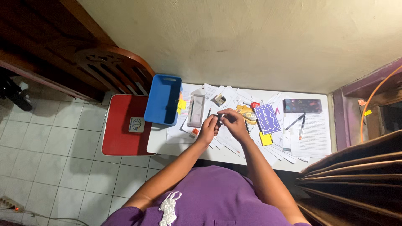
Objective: The person disassembles and reassembles a pen by hand on a desk, handling the internal spring, the tube, and the outer casing parts. The workspace contains various papers and a phone displaying a video.
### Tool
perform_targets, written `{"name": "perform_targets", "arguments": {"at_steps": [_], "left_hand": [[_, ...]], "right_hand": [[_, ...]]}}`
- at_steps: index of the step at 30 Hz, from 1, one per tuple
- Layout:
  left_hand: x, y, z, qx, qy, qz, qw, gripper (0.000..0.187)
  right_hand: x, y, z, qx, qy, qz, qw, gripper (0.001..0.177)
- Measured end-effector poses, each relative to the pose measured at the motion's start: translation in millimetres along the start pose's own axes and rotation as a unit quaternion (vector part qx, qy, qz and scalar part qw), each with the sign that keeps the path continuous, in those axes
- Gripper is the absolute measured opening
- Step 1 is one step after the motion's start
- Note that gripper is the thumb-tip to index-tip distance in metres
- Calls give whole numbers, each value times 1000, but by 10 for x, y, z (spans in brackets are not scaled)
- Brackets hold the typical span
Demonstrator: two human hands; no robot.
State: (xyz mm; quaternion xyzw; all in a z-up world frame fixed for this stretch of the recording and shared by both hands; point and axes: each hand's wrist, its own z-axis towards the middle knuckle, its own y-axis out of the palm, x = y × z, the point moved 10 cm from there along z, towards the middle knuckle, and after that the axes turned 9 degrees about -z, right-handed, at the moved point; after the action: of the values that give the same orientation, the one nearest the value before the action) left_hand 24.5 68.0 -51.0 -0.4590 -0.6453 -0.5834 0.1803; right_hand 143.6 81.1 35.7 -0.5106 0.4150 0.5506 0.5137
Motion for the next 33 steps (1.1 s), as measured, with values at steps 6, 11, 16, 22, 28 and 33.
{"name": "perform_targets", "arguments": {"at_steps": [6, 11, 16, 22, 28, 33], "left_hand": [[87, -20, 14, 13, -12, 30, 999, 28], [140, 58, -6, 8, -12, 45, 999, 26], [104, 119, -22, -11, -28, 50, 998, 24], [99, 191, -19, -52, 11, 103, 993, 28], [71, 150, -25, -50, -37, 67, 996, 20], [120, 39, 3, -48, -53, 25, 997, 26]], "right_hand": [[-197, 64, 27, -23, -4, -75, 997, 26], [44, 57, 68, -3, 8, -12, 1000, 16], [248, -35, 47, 36, 24, -43, 998, 11], [499, -119, 6, 90, 60, -60, 992, 18], [523, -106, -47, 81, 52, 39, 995, 17], [48, 23, -86, 39, 19, -59, 997, 29]]}}
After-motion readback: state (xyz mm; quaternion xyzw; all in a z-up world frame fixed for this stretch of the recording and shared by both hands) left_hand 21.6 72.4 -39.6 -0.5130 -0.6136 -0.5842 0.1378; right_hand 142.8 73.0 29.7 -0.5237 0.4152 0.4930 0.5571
